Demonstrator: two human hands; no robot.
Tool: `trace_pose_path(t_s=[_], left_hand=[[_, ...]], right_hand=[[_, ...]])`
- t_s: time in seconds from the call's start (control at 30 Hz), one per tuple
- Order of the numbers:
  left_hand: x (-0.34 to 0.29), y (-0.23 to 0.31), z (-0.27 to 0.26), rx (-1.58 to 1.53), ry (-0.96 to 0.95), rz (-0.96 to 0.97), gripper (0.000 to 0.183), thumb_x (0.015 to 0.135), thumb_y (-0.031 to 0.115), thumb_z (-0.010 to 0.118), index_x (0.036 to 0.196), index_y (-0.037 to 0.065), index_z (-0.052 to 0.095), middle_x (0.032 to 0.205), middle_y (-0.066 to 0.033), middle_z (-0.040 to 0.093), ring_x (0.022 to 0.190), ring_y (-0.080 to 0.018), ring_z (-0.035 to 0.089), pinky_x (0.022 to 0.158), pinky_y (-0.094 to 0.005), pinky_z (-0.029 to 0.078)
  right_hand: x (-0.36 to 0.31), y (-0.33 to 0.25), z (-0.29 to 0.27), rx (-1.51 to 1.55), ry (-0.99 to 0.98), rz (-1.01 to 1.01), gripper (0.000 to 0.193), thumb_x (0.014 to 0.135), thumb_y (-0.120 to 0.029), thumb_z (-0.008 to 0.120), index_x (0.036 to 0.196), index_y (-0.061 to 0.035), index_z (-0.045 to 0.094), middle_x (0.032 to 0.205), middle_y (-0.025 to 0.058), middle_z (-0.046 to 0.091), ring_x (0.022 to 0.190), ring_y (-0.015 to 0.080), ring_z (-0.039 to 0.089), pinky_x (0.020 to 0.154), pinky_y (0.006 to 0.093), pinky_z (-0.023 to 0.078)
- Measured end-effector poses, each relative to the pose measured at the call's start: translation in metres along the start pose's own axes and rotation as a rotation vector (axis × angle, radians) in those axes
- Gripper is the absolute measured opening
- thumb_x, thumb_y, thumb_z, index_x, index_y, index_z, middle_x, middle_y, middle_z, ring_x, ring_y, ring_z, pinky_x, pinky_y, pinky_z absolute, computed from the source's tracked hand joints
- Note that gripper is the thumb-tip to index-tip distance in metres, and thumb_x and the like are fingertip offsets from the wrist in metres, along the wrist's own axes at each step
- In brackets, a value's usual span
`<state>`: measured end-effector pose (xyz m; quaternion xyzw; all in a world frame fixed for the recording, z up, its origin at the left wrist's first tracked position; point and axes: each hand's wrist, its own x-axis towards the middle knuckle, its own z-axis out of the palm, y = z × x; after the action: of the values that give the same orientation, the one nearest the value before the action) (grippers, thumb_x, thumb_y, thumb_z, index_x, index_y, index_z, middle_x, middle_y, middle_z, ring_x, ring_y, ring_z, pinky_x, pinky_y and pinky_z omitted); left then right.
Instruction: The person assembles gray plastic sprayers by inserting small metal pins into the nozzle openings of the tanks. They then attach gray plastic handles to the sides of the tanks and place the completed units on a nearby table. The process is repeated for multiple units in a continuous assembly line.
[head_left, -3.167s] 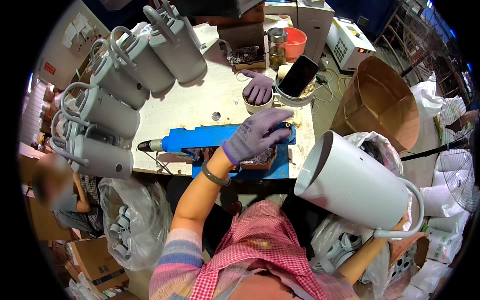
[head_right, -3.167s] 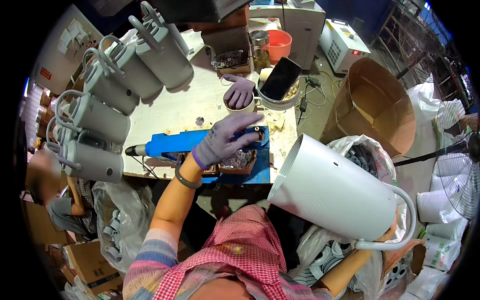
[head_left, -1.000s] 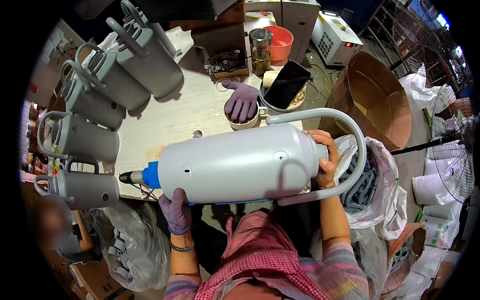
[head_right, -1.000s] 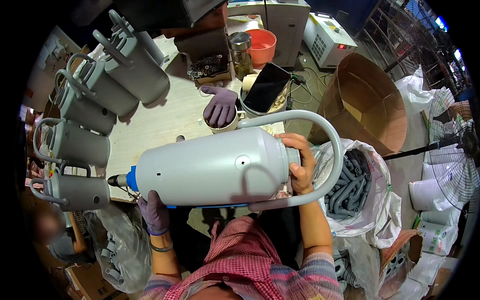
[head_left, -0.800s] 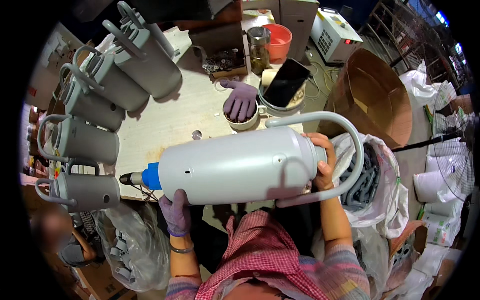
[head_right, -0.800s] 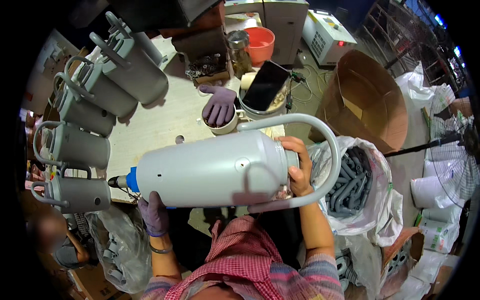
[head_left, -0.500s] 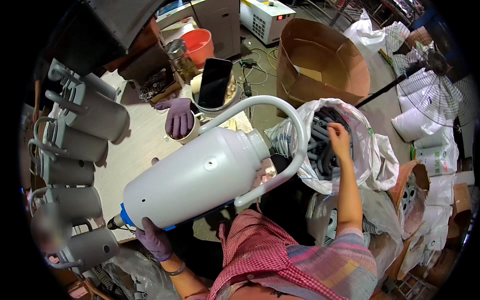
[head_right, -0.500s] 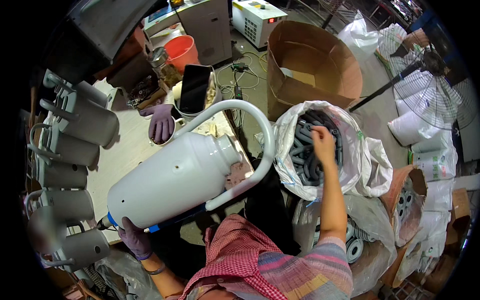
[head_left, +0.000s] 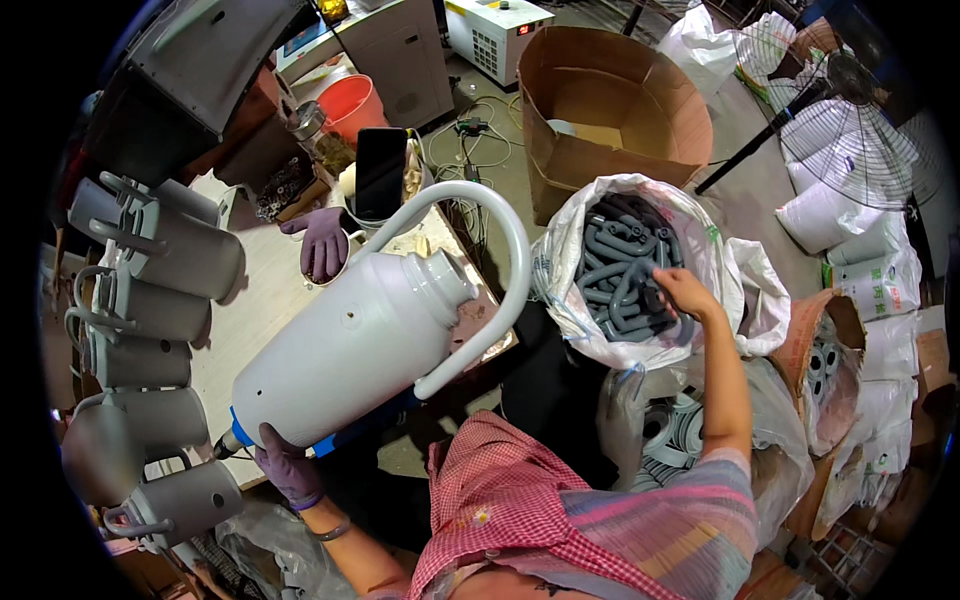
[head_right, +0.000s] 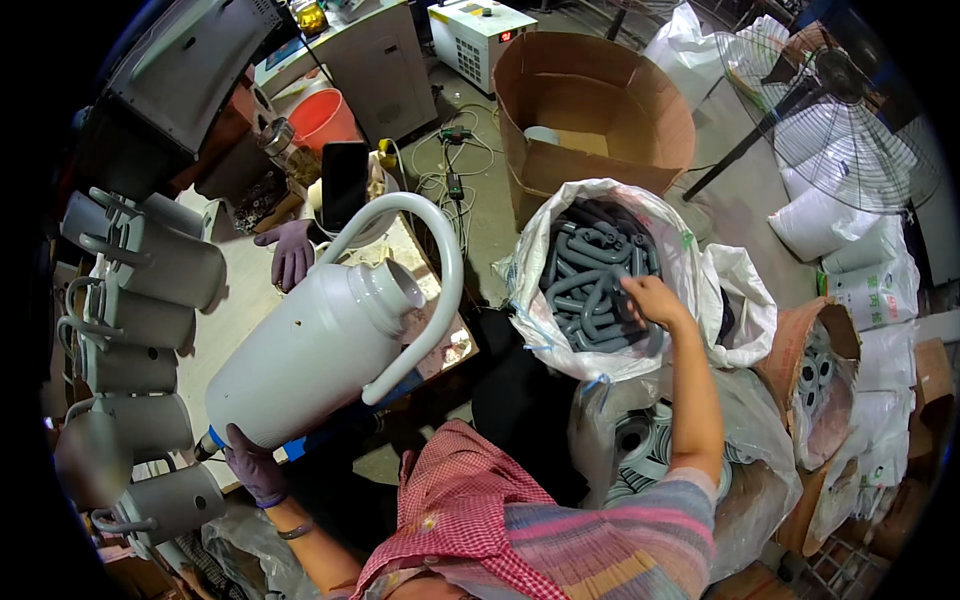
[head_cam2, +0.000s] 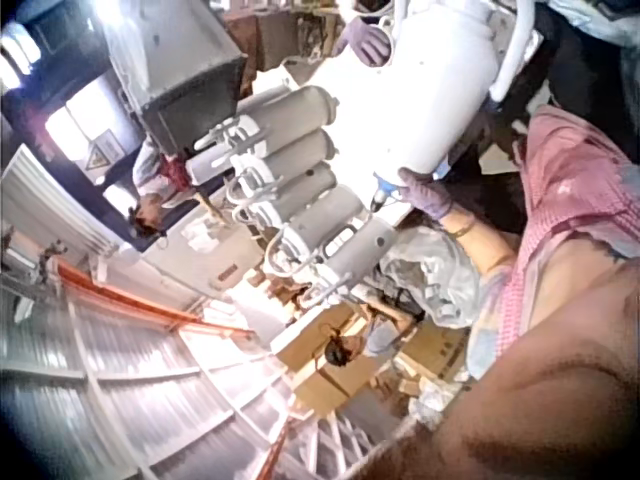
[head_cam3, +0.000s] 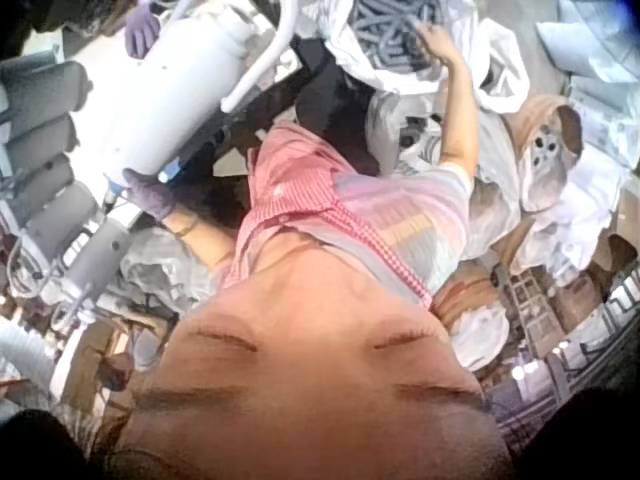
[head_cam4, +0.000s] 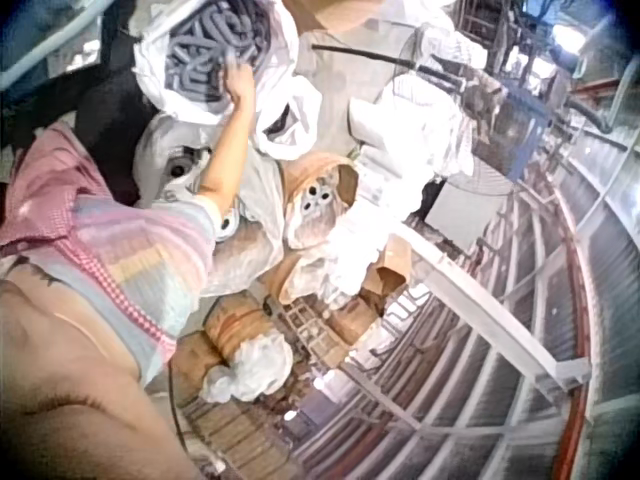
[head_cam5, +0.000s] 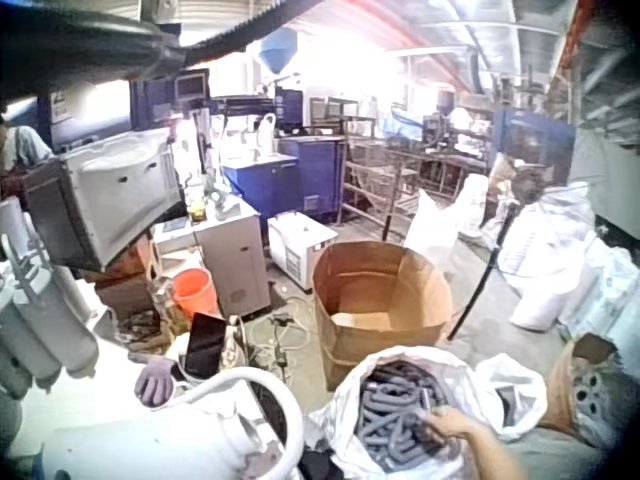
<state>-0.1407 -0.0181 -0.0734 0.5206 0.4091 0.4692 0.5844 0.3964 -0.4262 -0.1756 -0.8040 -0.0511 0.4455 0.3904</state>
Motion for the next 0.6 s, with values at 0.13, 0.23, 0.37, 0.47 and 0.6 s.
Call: trace_pose_path(t_s=[0.13,0.23,0.37,0.47,0.6], left_hand=[[0.009,-0.017,-0.035,0.149,-0.030,0.104,0.043,0.103,0.024,0.051,0.140,0.001,0.047,0.130,-0.0186,0.046,0.122,-0.0319,0.054,0.093,-0.0451,0.053],[0.008,-0.006,-0.019,-0.037,0.014,-0.032,0.042,0.102,0.014,0.049,0.144,0.010,0.046,0.128,-0.0190,0.048,0.121,-0.0331,0.053,0.094,-0.0453,0.052],[0.017,-0.026,-0.048,0.155,-0.044,0.077,0.048,0.103,0.017,0.049,0.150,0.019,0.040,0.124,-0.0179,0.053,0.116,-0.0332,0.056,0.094,-0.0444,0.052],[0.016,-0.034,-0.051,0.640,-0.033,0.531,0.051,0.100,0.033,0.057,0.141,0.004,0.047,0.126,-0.0170,0.056,0.114,-0.0298,0.058,0.093,-0.0432,0.052],[0.010,-0.012,-0.020,0.151,0.031,0.141,0.058,0.096,0.043,0.062,0.133,-0.002,0.051,0.127,-0.0148,0.057,0.111,-0.0267,0.060,0.089,-0.0408,0.053]], right_hand=[[-0.061,-0.020,-0.011,0.203,0.232,-0.360,0.028,0.099,-0.029,0.060,0.110,-0.0029,0.057,0.075,-0.0014,0.056,0.058,0.0057,0.053,0.046,0.0229,0.044],[-0.089,-0.012,-0.007,0.124,0.357,-0.747,0.038,0.099,-0.016,0.060,0.133,-0.0024,0.047,0.107,0.0062,0.062,0.098,0.0114,0.059,0.087,0.0262,0.048],[-0.119,-0.014,0.010,-0.123,0.419,-0.885,0.039,0.093,-0.008,0.065,0.129,-0.0016,0.051,0.114,0.0092,0.060,0.109,0.0171,0.056,0.100,0.0292,0.040],[-0.132,-0.020,0.019,-0.182,0.466,-1.025,0.039,0.089,-0.004,0.066,0.126,-0.0027,0.054,0.115,0.0098,0.060,0.108,0.0212,0.056,0.109,0.0380,0.035],[-0.143,-0.029,0.027,-0.221,0.462,-1.123,0.040,0.087,-0.002,0.066,0.125,-0.0050,0.056,0.120,0.0112,0.061,0.118,0.0272,0.056,0.115,0.0472,0.030]])
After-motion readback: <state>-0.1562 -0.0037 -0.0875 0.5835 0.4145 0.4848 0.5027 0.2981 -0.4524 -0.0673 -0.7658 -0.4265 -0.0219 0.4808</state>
